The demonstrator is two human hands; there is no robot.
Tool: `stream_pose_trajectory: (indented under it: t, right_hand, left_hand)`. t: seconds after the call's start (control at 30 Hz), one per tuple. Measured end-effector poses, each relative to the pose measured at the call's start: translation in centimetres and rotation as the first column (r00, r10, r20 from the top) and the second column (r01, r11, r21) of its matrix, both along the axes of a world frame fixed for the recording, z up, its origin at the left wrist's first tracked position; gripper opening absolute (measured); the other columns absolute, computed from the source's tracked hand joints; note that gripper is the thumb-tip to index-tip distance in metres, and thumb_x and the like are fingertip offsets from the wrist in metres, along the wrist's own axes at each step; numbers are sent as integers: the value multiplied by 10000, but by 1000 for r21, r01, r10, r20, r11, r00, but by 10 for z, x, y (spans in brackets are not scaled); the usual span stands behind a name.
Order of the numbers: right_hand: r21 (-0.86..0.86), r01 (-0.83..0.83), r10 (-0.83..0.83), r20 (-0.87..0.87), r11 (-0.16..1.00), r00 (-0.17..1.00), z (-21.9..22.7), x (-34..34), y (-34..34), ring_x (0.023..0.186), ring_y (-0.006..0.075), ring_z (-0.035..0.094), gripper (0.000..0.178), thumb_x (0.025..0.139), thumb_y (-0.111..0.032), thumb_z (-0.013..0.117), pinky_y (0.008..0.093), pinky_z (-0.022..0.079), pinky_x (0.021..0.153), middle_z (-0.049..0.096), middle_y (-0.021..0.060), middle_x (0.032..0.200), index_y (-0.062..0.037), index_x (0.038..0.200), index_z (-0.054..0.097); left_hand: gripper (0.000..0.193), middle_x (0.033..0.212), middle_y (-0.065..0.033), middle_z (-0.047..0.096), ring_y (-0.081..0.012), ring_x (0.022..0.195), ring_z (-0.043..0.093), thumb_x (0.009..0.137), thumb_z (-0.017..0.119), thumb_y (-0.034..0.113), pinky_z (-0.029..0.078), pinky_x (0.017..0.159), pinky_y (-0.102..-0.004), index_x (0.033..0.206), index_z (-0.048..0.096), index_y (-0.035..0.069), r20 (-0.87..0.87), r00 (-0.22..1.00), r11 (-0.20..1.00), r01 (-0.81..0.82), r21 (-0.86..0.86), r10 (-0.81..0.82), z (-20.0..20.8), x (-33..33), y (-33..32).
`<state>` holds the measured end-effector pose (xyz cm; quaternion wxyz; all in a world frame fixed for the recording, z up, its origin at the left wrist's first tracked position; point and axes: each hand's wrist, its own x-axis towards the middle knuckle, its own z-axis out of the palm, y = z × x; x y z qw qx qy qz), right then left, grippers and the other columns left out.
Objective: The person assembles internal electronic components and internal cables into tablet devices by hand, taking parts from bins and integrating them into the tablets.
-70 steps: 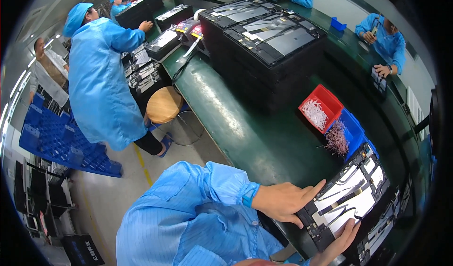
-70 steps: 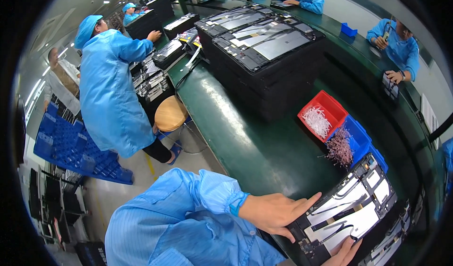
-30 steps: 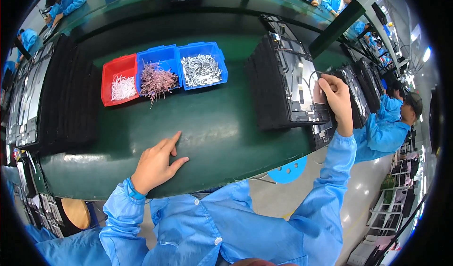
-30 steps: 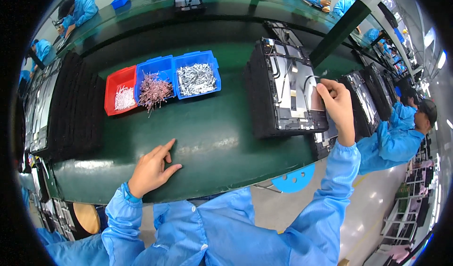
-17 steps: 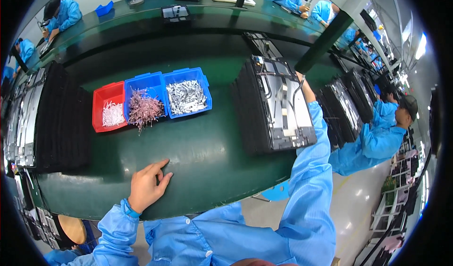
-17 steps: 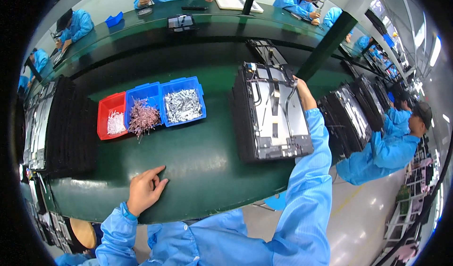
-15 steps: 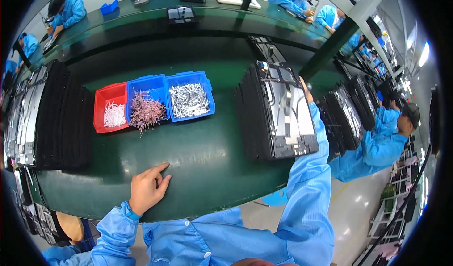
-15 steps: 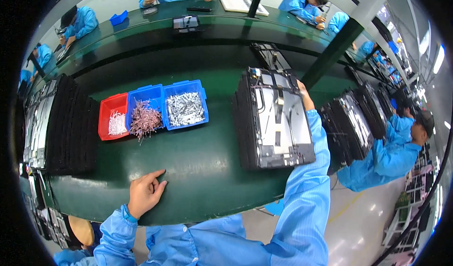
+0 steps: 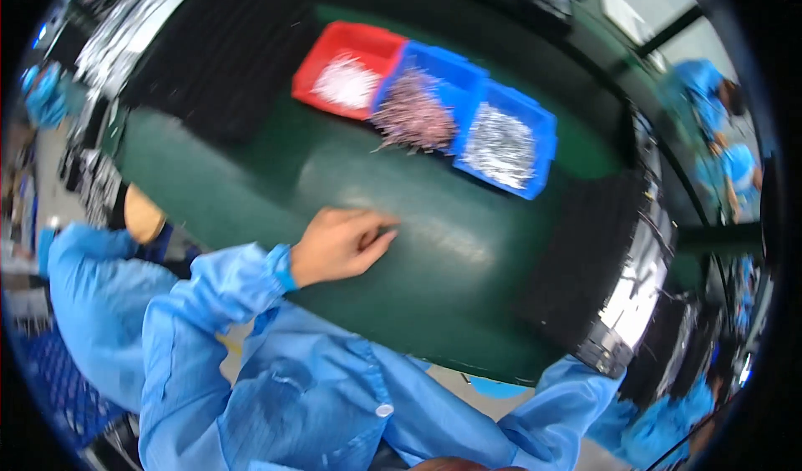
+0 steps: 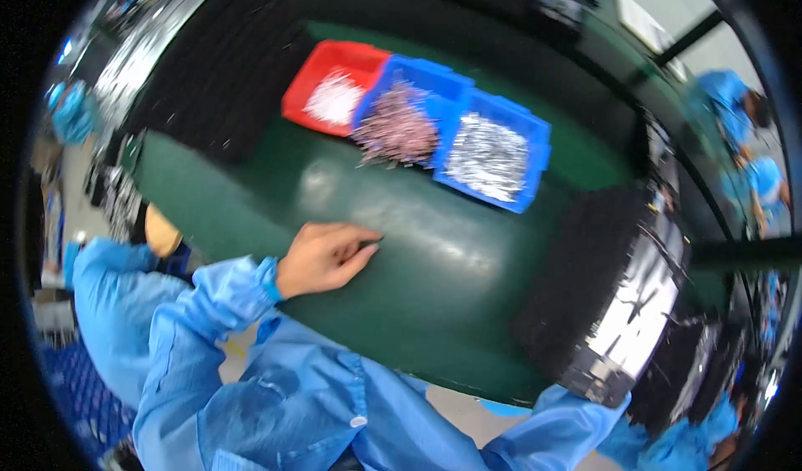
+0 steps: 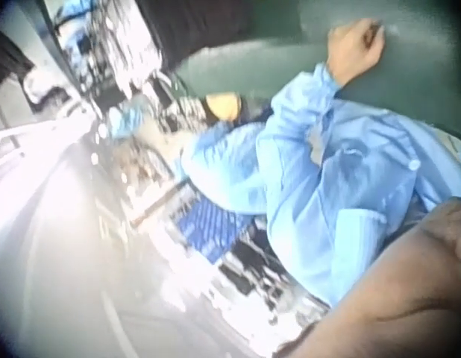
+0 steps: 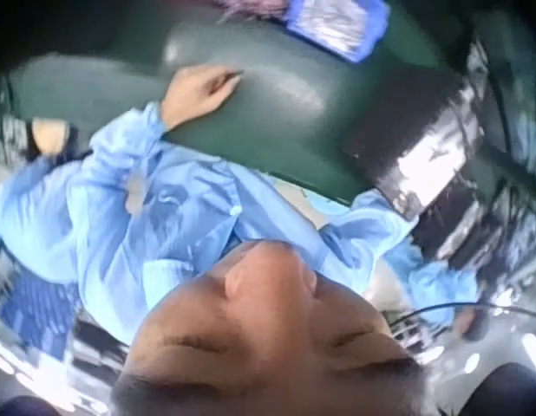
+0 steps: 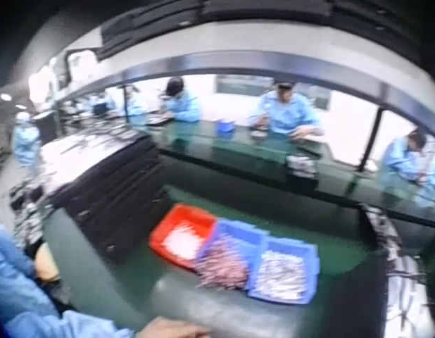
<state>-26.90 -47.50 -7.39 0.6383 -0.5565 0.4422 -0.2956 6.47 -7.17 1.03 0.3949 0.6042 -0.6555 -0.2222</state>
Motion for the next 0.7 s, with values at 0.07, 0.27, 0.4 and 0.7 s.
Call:
stream_pose_trajectory:
  t: [0.07, 0.27, 0.4, 0.7]
  right_hand:
    - [40, -46, 45, 24, 998, 999, -10, 25, 1, 795, 175, 654, 314, 982, -321, 612, 298, 526, 751, 717, 43, 949, -23, 1020, 700]
    - [50, 7, -9, 52, 999, 999, 20, -3, 6, 824, 181, 659, 311, 979, -319, 615, 302, 526, 775, 718, 47, 965, -24, 1027, 700]
    - [30, 71, -73, 76, 997, 994, 56, -32, 5, 842, 185, 662, 309, 976, -317, 616, 304, 526, 791, 718, 50, 976, -25, 1032, 700]
    - [93, 169, -178, 106, 981, 978, 97, -71, 7, 885, 195, 670, 305, 972, -312, 620, 310, 526, 826, 720, 57, 1000, -27, 1043, 700]
  left_hand:
    - [198, 641, -56, 543, -178, 512, 530, 850, 739, 108, 429, 480, -330, 1040, 705, 63, 8, 990, 988, -138, -70, 138, -4, 8, -9]
    - [303, 770, -30, 525, -89, 527, 441, 803, 790, 82, 383, 508, -256, 1091, 704, 43, -7, 916, 905, -399, -147, 402, -5, 44, -28]
    - [304, 815, -27, 564, -86, 522, 464, 802, 800, 115, 400, 504, -260, 1086, 710, 55, 78, 921, 914, -362, -185, 381, -9, 43, -38]
    - [271, 805, -24, 613, -119, 517, 519, 780, 827, 166, 427, 504, -286, 1005, 725, 54, 127, 919, 915, -343, -210, 374, -12, 40, -54]
